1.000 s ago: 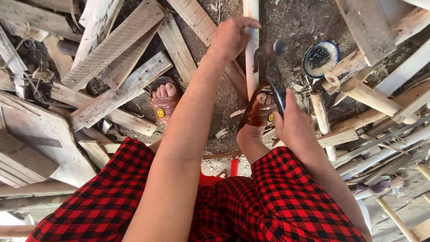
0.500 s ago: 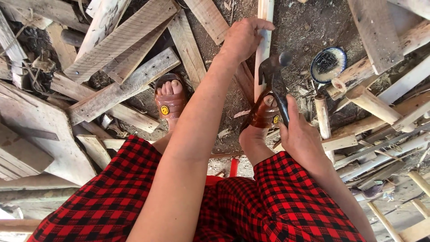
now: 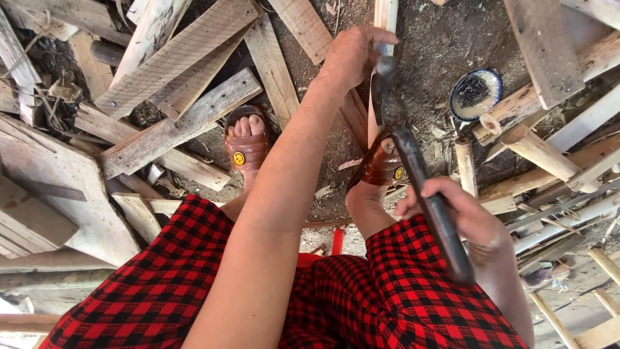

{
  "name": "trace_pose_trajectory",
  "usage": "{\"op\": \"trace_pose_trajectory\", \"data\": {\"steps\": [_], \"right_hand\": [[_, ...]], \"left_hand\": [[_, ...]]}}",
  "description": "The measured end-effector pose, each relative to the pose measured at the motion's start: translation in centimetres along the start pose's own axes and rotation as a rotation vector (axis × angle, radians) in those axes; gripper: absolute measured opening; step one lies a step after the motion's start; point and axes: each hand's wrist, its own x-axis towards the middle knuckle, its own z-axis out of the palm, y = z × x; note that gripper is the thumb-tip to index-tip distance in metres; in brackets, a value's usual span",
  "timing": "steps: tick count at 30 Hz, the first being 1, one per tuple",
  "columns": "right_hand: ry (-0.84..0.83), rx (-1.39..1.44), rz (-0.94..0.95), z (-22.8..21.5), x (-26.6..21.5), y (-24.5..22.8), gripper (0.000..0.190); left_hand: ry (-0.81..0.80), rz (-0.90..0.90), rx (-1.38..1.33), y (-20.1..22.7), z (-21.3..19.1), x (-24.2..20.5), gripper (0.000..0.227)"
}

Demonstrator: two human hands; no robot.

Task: Dismantling wooden boards and scrap wood using a hammer in a warehouse environment.

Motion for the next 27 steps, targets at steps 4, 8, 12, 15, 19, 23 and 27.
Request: {"op": "trace_pose_trajectory", "data": {"steps": [4,8,12,15,19,23,27], "right_hand": [[0.429,-0.365,0.400,5.5,2.0,-3.4,0.025],[0.294,-2.019,-0.238,2.8,1.5,-0.7,0.031],[0.100,-1.843,-0.742,0.9,4.3,0.1,0.023],[0.106,-1.594,-0.692,2.5,5.2,1.1,0.011],[0.400,-1.559,-0.773,2.5,4.3,2.7,0.026],[0.219,-1.697,-0.637,1.8,3.2,2.3,0.026],[-0.052,-1.679,-0.487,3.2,4.6,0.3,0.021]], "left_hand": [[-0.024,-0.024,-0.025,0.3,-0.3,-0.2,0.038],[0.009,-0.010,-0.122,-0.4,0.2,0.0,0.035],[0.012,-0.027,-0.189,-0.1,-0.1,0.0,0.033],[-0.083,-0.101,-0.220,0.3,-0.8,0.0,0.032],[-0.086,-0.107,-0.097,1.5,-1.3,-0.4,0.032],[-0.040,-0.093,-0.091,1.4,-1.0,-0.5,0.028],[0.029,-0.064,-0.088,0.4,-0.4,0.4,0.033]]}}
